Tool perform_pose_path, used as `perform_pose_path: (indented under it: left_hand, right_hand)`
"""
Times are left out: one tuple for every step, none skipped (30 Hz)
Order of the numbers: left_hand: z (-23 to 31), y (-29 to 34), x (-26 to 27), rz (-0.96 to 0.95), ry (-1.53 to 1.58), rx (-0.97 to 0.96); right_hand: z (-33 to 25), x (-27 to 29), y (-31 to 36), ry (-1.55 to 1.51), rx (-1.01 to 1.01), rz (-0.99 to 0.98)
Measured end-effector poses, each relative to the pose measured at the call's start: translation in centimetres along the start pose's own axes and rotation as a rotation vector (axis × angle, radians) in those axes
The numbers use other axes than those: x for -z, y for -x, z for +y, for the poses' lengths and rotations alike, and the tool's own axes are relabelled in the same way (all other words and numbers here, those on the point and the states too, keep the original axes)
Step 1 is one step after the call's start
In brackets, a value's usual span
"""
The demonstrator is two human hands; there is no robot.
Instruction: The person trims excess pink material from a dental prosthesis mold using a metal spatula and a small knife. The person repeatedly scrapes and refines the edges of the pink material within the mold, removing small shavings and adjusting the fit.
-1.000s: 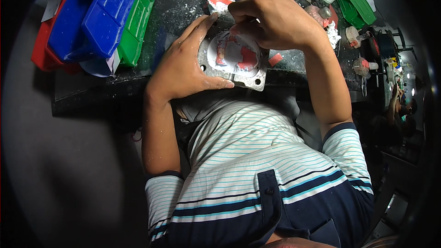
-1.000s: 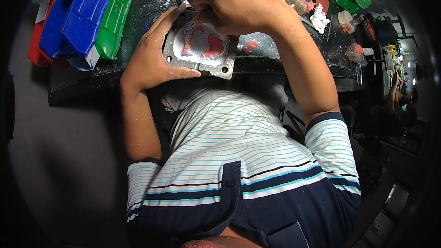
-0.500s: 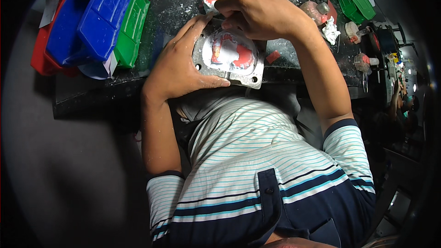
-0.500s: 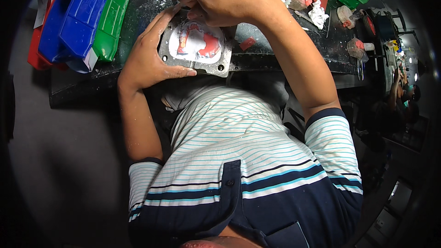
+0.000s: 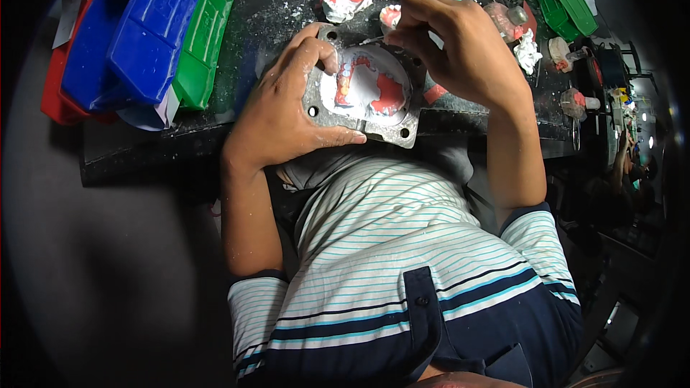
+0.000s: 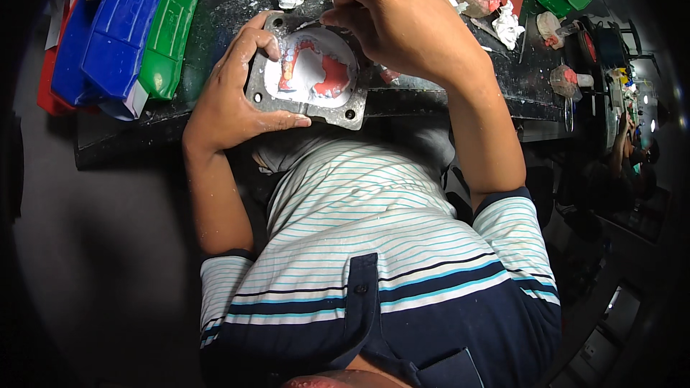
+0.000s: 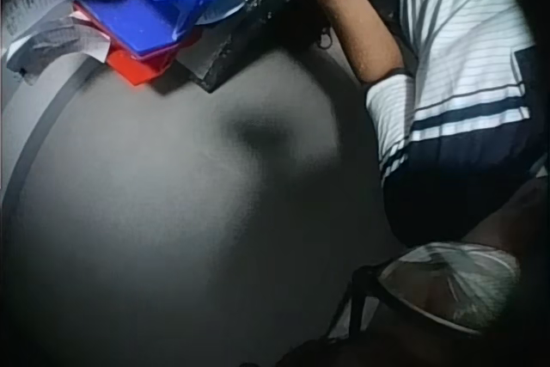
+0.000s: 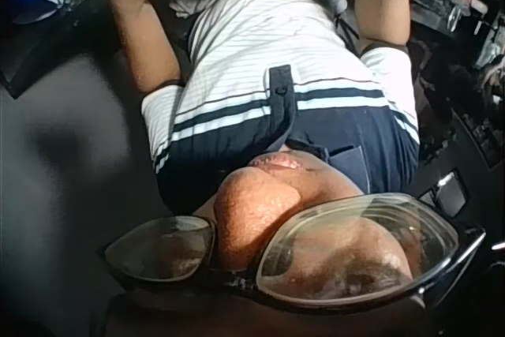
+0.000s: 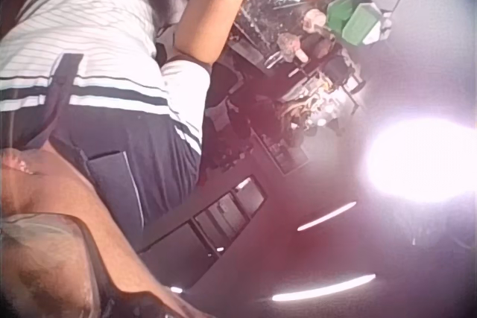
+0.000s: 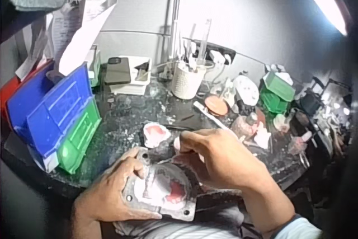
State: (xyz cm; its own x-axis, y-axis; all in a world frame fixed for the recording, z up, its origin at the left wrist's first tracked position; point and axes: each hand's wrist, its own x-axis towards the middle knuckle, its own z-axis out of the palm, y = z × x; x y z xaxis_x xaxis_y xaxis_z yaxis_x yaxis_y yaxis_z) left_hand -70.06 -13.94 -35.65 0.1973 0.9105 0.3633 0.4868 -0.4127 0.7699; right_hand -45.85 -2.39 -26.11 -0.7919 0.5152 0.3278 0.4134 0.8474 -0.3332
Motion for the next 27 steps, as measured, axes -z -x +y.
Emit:
perform_pose_path:
  left_hand:
    - [0.1,0.0,0.1,-0.001,0.001,0.004]
    - [0.2,-0.1,0.3,-0.026,-0.027,-0.003]
    - [0.4,-0.2,0.4,-0.051,-0.055,-0.01]
    - [0.5,-0.3,0.4,-0.052,-0.053,-0.006]
    - [0.7,-0.4,0.3,-0.036,-0.023,0.017]
    - [0.8,-0.4,0.2,-0.02,0.007,0.041]
    - [0.9,-0.5,0.1,-0.021,0.01,0.044]
    - [1.0,-0.6,0.0,-0.005,0.094,0.051]
    - [1.0,-0.6,0.0,0.011,0.178,0.057]
    - [0.7,-0.4,-0.2,0.011,0.18,0.06]
    - [0.2,-0.1,-0.4,0.017,0.174,0.047]
    - [-0.2,0.1,-0.5,0.022,0.168,0.034]
    - [-0.3,0.2,-0.4,0.022,0.17,0.036]
    - [-0.3,0.1,-0.3,0.003,0.149,0.016]
    - [-0.3,0.0,-0.3,-0.016,0.127,-0.004]
    - [-0.3,0.0,-0.3,-0.016,0.13,-0.003]
    - [-0.2,-0.1,-0.3,-0.011,0.125,0.007]
    - [-0.1,-0.1,-0.3,-0.006,0.12,0.016]
    - [-0.1,-0.2,-0.3,-0.006,0.121,0.016]
    - [0.0,-0.2,-0.3,-0.001,0.123,0.012]
    - [0.2,-0.3,-0.2,0.003,0.125,0.007]
    - [0.3,-0.2,-0.1,0.001,0.125,0.006]
    - [0.2,-0.2,0.2,-0.019,0.043,-0.007]
    - [0.3,-0.2,0.3,-0.038,-0.04,-0.019]
    - [0.5,-0.2,0.3,-0.04,-0.042,-0.021]
    - [0.7,-0.2,0.4,-0.051,-0.062,0.006]
    - [0.8,-0.3,0.4,-0.062,-0.083,0.033]
  right_hand:
    - [-0.2,0.0,0.1,-0.003,-0.001,-0.003]
    - [-0.3,0.0,0.2,-0.02,-0.027,-0.017]
    - [-0.3,-0.1,0.3,-0.037,-0.052,-0.03]
    - [-0.2,-0.2,0.4,-0.039,-0.054,-0.034]
    - [-0.2,-0.4,0.5,-0.04,-0.057,-0.022]
    - [-0.2,-0.5,0.6,-0.041,-0.059,-0.011]
    - [-0.3,-0.5,0.6,-0.042,-0.061,-0.015]
    - [-0.5,-0.3,0.6,-0.017,-0.083,-0.025]
    - [-0.6,-0.2,0.6,0.009,-0.105,-0.035]
    - [-0.6,-0.3,0.5,0.007,-0.106,-0.038]
    - [-0.6,-0.3,0.5,0.007,-0.1,-0.035]
    - [-0.6,-0.3,0.5,0.006,-0.095,-0.032]
    - [-0.7,-0.3,0.4,0.006,-0.096,-0.034]
    - [-0.7,-0.2,0.4,0.018,-0.096,-0.026]
    - [-0.8,-0.2,0.4,0.03,-0.095,-0.018]
    - [-0.8,-0.2,0.6,0.031,-0.097,-0.02]
    - [-0.8,-0.2,0.8,0.042,-0.129,-0.015]
    - [-0.7,-0.3,1.0,0.054,-0.161,-0.011]
    - [-0.7,-0.4,1.2,0.055,-0.161,-0.01]
    - [-0.7,-0.6,1.4,0.158,-0.235,0.029]
    - [-0.8,-0.7,1.6,0.262,-0.308,0.069]
    - [-1.3,-0.6,1.5,0.262,-0.31,0.07]
    - [-2.1,-0.6,1.3,0.28,-0.423,0.052]
    - [-2.5,-0.5,1.2,0.297,-0.536,0.034]
    - [-1.8,-0.8,1.5,0.296,-0.537,0.037]
    - [-0.9,-1.2,1.8,0.221,-0.406,0.104]
    - [-0.4,-1.4,2.1,0.146,-0.273,0.17]
